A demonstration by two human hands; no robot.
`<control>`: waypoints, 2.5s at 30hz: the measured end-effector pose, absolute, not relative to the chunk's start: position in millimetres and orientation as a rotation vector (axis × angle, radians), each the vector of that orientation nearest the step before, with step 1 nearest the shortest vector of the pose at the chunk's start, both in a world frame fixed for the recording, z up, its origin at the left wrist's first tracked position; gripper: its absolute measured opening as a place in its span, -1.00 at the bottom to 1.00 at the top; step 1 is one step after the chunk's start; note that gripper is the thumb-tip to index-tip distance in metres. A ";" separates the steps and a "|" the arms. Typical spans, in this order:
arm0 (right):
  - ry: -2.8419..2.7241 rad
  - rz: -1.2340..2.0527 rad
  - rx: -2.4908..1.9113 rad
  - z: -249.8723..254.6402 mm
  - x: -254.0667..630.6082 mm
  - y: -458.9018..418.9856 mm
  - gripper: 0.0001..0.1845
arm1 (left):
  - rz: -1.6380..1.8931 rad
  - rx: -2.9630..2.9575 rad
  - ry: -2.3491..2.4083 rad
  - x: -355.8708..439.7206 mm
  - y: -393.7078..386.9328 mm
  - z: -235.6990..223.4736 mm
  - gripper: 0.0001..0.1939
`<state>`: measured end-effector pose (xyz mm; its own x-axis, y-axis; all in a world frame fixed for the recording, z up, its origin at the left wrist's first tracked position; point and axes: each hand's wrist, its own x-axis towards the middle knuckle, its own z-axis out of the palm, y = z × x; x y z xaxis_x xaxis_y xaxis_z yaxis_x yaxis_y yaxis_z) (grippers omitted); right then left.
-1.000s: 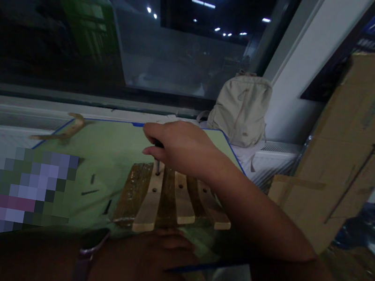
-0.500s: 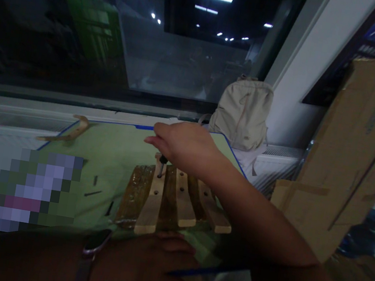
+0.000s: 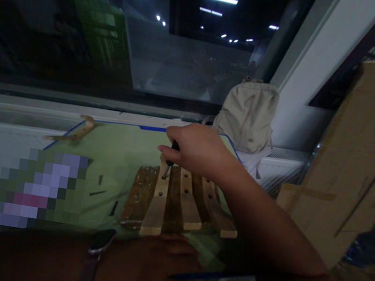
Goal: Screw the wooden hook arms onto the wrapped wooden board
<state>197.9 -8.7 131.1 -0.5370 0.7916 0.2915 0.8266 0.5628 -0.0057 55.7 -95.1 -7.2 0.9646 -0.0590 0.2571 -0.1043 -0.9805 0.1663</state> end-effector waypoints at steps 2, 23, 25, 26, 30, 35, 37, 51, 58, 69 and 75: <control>-2.558 -0.189 -1.345 132.2 200.2 -9.9 -0.63 | 0.364 2.936 -0.129 56.1 -95.0 -8.3 -0.70; -2.668 0.017 -1.031 137.1 206.7 -15.2 -0.73 | 0.408 2.906 -0.110 54.5 -95.9 -13.6 -0.75; -2.696 0.185 -0.781 136.7 207.5 -15.5 -0.72 | 0.390 2.913 -0.124 54.5 -95.7 -13.4 -0.73; -2.696 0.234 -0.718 136.1 207.3 -15.0 -0.76 | 0.386 2.916 -0.140 54.8 -95.5 -13.3 -0.71; -2.649 0.256 -0.844 132.0 206.7 -5.9 -0.87 | 0.361 2.959 -0.192 57.1 -93.0 -12.3 -0.65; -2.596 -0.112 -1.301 128.0 217.4 8.2 -0.57 | 0.338 3.015 -0.191 59.5 -88.1 -13.0 -0.70; -2.693 0.050 -1.159 129.9 223.2 5.1 -0.66 | 0.377 3.018 -0.190 60.1 -87.4 -14.5 -0.72; -2.548 -0.132 -1.275 131.0 206.7 -4.3 -0.66 | 0.454 2.958 -0.190 58.5 -92.4 -13.6 -0.73; -2.723 0.295 -0.758 140.0 209.7 -15.8 -0.79 | 0.399 2.901 -0.109 55.4 -96.5 -10.7 -0.77; -2.603 0.072 -1.143 135.4 207.1 -12.1 -0.71 | 0.449 2.892 -0.069 53.7 -98.1 -13.5 -0.77; -2.749 0.303 -0.614 141.0 210.1 -18.1 -0.71 | 0.409 2.894 -0.055 54.7 -98.8 -11.3 -0.77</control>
